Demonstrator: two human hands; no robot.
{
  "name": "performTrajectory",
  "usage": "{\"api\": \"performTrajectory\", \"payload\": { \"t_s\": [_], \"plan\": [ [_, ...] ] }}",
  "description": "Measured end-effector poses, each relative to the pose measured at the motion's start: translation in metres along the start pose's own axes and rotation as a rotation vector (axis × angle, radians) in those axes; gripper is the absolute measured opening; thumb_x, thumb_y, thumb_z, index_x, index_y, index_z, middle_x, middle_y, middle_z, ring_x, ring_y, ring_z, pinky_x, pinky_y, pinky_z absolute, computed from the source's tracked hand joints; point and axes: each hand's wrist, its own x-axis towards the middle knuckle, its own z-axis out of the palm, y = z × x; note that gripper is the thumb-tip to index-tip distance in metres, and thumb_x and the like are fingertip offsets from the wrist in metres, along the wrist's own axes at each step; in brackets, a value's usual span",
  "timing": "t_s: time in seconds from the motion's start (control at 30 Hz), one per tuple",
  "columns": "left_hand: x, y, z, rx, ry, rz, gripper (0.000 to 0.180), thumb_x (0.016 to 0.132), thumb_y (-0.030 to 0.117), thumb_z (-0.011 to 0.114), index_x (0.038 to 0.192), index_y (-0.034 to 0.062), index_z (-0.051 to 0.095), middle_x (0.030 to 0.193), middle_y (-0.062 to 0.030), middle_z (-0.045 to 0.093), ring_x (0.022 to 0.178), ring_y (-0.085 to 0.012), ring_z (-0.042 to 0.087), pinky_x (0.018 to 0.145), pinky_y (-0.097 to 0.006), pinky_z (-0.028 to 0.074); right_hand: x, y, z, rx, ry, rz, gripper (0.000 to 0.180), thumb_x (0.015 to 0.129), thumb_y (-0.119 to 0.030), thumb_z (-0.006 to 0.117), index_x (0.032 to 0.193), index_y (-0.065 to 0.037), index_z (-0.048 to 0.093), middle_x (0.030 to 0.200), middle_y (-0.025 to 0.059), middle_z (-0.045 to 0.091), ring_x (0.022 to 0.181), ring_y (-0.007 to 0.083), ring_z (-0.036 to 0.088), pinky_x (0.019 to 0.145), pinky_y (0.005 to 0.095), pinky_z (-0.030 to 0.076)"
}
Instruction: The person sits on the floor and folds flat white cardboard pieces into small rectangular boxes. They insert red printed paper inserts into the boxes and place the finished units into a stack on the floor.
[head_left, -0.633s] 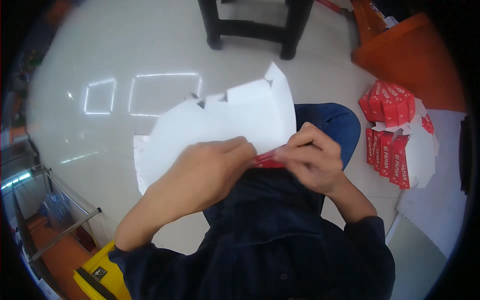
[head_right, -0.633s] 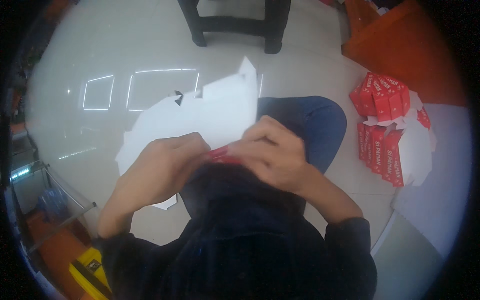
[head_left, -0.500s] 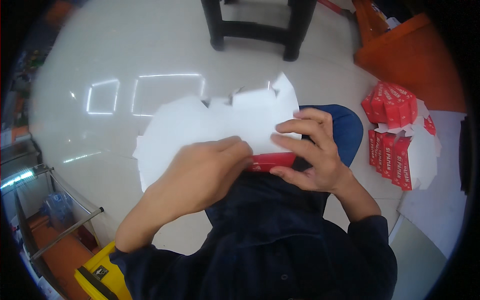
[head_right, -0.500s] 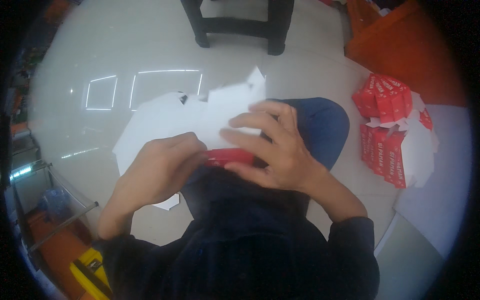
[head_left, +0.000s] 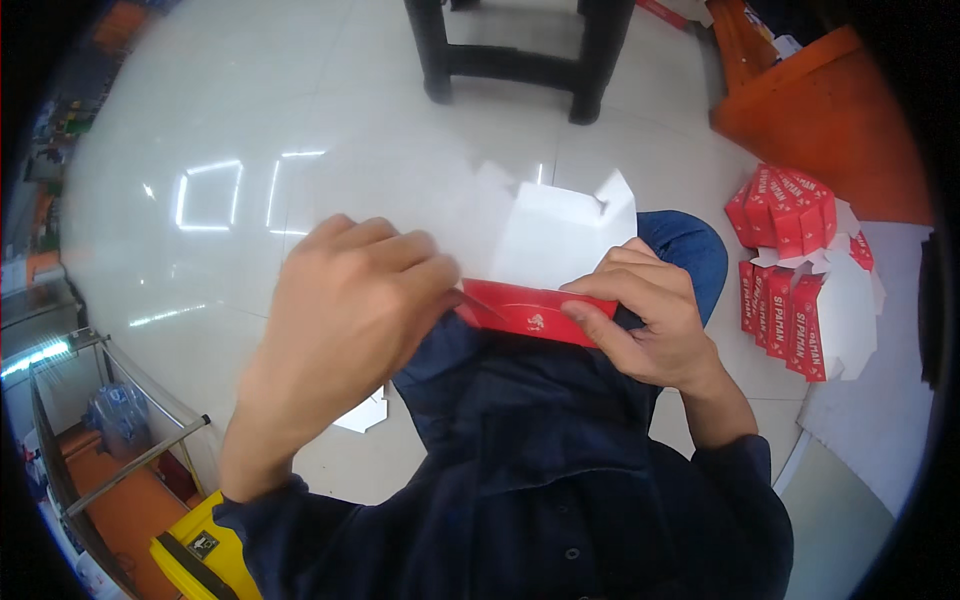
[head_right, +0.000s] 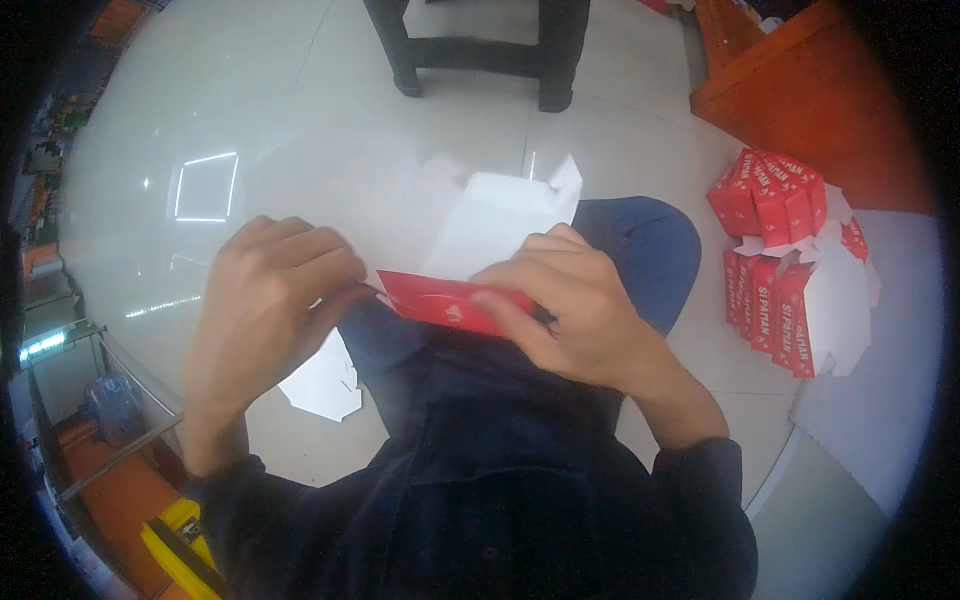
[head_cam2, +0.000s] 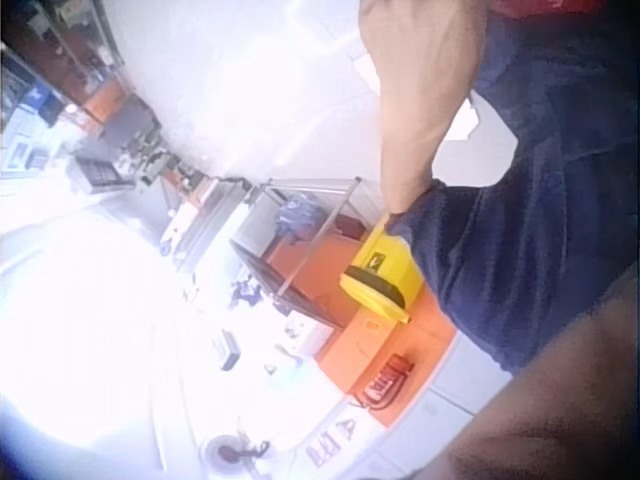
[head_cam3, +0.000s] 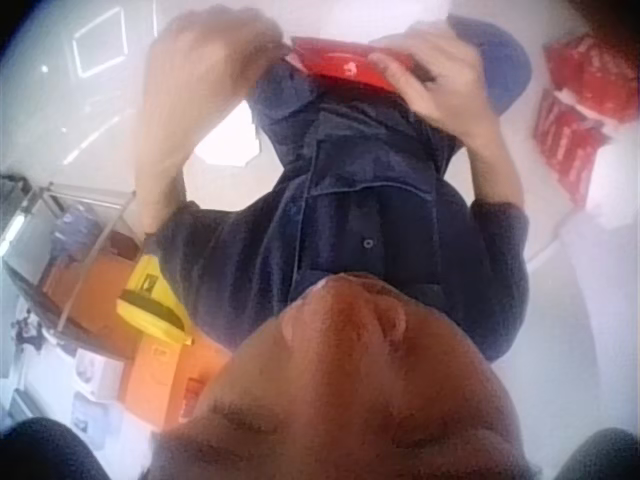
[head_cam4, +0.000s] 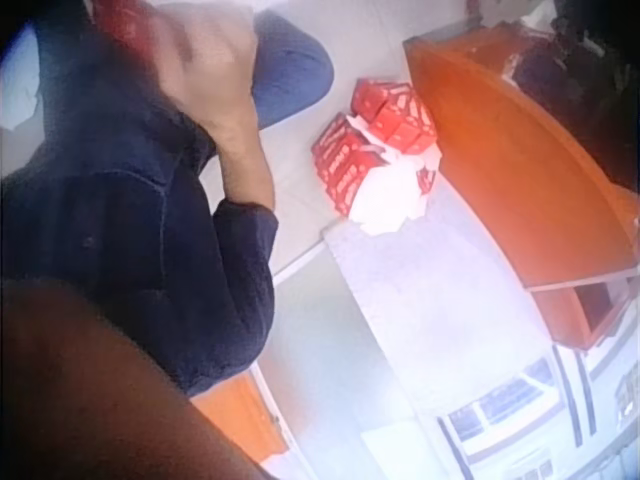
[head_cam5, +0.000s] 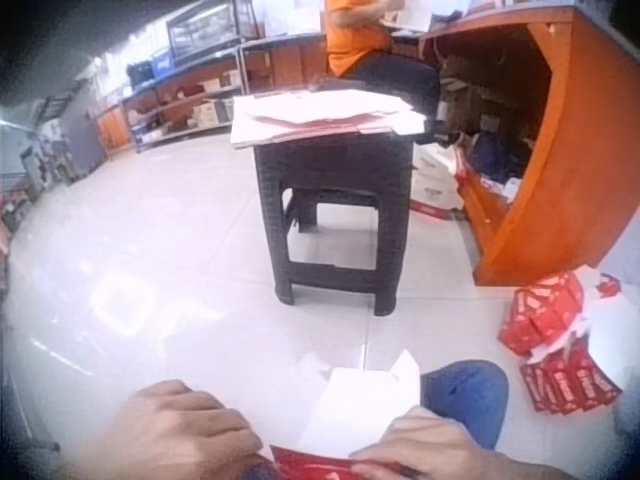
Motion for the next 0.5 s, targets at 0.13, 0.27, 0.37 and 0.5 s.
{"api": "performTrajectory", "payload": {
  "t_s": [0.13, 0.27, 0.37, 0.5],
  "plan": [
    [0.005, 0.005, 0.020, 0.191, 0.107, 0.031, 0.016, 0.078, 0.012, 0.082, 0.076, 0.0102, 0.066, 0.073, -0.0038, 0.067, 0.070, -0.0197, 0.063, 0.066, -0.035, 0.044, 0.003, -0.007, 0.009, -0.050, 0.028, 0.007, 0.010, 0.087, -0.006, 0.076, 0.096, -0.003, 0.074, 0.083, 0.0120, 0.073, 0.069, 0.0237, 0.065, 0.068, 0.0344, 0.046],
    [0.002, 0.017, 0.022, 0.294, 0.147, 0.002, 0.015, 0.076, 0.015, 0.080, 0.078, 0.0117, 0.065, 0.072, -0.0012, 0.063, 0.068, -0.0173, 0.060, 0.063, -0.034, 0.040, 0.000, -0.006, 0.013, -0.067, 0.043, 0.019, 0.011, 0.086, -0.005, 0.076, 0.096, -0.003, 0.074, 0.081, 0.0112, 0.072, 0.069, 0.0239, 0.065, 0.068, 0.0343, 0.046],
    [0.000, 0.021, 0.024, 0.299, 0.136, -0.001, 0.012, 0.076, 0.013, 0.076, 0.081, 0.0123, 0.065, 0.074, -0.0002, 0.062, 0.069, -0.0160, 0.060, 0.065, -0.034, 0.041, -0.001, -0.005, 0.012, -0.042, 0.033, 0.028, 0.011, 0.086, -0.006, 0.076, 0.096, -0.002, 0.074, 0.081, 0.0108, 0.072, 0.069, 0.0236, 0.065, 0.069, 0.0345, 0.046],
    [0.002, 0.022, 0.019, 0.217, 0.038, 0.078, 0.010, 0.076, 0.014, 0.073, 0.083, 0.0107, 0.065, 0.077, -0.0015, 0.062, 0.073, -0.0170, 0.061, 0.068, -0.034, 0.043, 0.001, 0.001, 0.011, 0.088, -0.009, 0.031, 0.010, 0.087, -0.006, 0.074, 0.096, -0.002, 0.075, 0.084, 0.0121, 0.073, 0.069, 0.0246, 0.065, 0.071, 0.0339, 0.047]
  ]
}}
